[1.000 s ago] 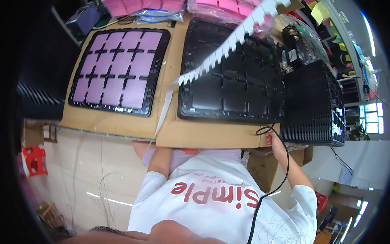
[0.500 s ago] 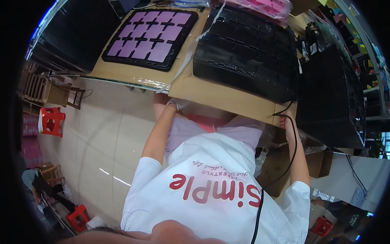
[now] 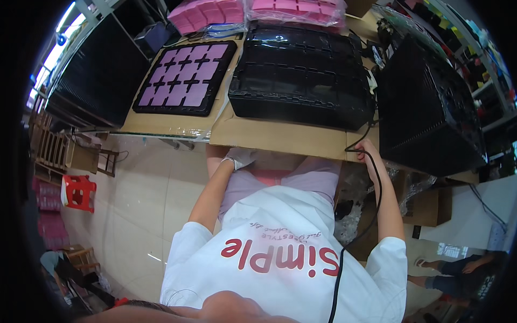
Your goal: The person places pink foam inserts into black plastic trays and then wraps the trays with clear packing tape. They repeat this process for multiple trays, stacking the finished units on the table.
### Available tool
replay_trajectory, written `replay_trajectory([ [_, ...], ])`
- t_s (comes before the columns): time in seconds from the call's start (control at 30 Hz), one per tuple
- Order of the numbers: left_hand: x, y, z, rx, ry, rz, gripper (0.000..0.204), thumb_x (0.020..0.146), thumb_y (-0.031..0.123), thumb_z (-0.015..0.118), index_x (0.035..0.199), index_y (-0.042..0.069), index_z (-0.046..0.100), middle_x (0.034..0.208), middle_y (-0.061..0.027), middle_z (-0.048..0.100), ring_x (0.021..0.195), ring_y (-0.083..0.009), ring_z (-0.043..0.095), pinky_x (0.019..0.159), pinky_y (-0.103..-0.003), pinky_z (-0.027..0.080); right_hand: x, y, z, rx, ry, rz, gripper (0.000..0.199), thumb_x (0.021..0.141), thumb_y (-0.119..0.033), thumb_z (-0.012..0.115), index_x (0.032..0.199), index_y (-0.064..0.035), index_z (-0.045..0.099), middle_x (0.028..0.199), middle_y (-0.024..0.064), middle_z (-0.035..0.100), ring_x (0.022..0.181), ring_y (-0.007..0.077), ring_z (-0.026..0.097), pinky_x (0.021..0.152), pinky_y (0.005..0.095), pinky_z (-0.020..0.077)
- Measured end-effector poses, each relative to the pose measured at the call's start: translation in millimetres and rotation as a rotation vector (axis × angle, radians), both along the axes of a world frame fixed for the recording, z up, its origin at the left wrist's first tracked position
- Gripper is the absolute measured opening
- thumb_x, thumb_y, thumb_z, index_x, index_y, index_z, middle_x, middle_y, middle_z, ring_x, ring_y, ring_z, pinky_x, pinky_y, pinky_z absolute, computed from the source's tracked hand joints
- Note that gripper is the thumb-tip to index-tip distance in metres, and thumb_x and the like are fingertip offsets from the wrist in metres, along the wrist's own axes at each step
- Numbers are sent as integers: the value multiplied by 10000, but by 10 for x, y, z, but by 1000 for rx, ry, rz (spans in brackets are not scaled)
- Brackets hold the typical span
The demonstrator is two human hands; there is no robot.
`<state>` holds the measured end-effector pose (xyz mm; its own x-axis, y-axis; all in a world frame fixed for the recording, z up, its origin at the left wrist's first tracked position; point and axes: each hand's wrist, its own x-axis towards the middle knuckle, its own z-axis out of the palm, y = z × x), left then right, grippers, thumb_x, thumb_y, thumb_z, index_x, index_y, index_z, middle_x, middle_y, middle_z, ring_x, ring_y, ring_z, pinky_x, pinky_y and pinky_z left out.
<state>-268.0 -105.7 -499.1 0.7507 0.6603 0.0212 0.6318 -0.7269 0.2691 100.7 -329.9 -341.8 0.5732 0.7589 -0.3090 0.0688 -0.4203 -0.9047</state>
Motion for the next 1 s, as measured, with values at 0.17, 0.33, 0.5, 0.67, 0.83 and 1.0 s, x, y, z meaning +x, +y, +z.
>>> replay_trajectory([
  [0.17,-51,13,109,-300,252,76,504,919,489,390,1269,170,565,1179,-174,611,1074,-366,584,934,-452,443,-26,61,33,65,3,81,272,932,-295,420,861,-94,589,758,-19,512,663,64,463,616,205,366],
  [0.33,138,-169,435,-242,208,78,454,906,467,435,1210,172,597,1099,-164,645,1020,-384,595,914,-446,453,56,-25,-73,112,25,95,267,932,-315,422,871,-108,580,750,-21,510,675,67,473,618,201,370],
  [0.5,95,-656,1284,-457,181,-150,381,870,416,559,992,83,697,1039,-162,667,932,-353,634,853,-436,488,19,-22,-33,139,8,140,253,944,-271,392,862,-103,562,741,-30,515,691,59,479,621,191,373],
  [0.67,-471,-449,2284,-866,-609,-149,387,914,380,574,928,13,695,854,-99,665,768,-155,648,728,-275,519,63,-50,14,85,106,172,216,941,-226,384,865,-105,547,796,-28,512,698,55,477,631,186,375],
  [0.83,-2,695,2769,-312,-1054,288,560,901,219,637,1380,43,406,1263,-73,552,719,-61,454,697,-218,434,156,-123,-35,79,177,245,212,936,-267,428,902,-94,547,867,-10,554,736,66,504,663,215,413],
  [1.0,356,1332,3091,-890,-596,-78,714,879,254,664,1465,86,293,1339,-21,509,729,-37,430,658,-174,387,338,-151,405,14,95,574,204,939,-195,454,957,-26,567,868,84,624,835,199,642,760,336,502],
])
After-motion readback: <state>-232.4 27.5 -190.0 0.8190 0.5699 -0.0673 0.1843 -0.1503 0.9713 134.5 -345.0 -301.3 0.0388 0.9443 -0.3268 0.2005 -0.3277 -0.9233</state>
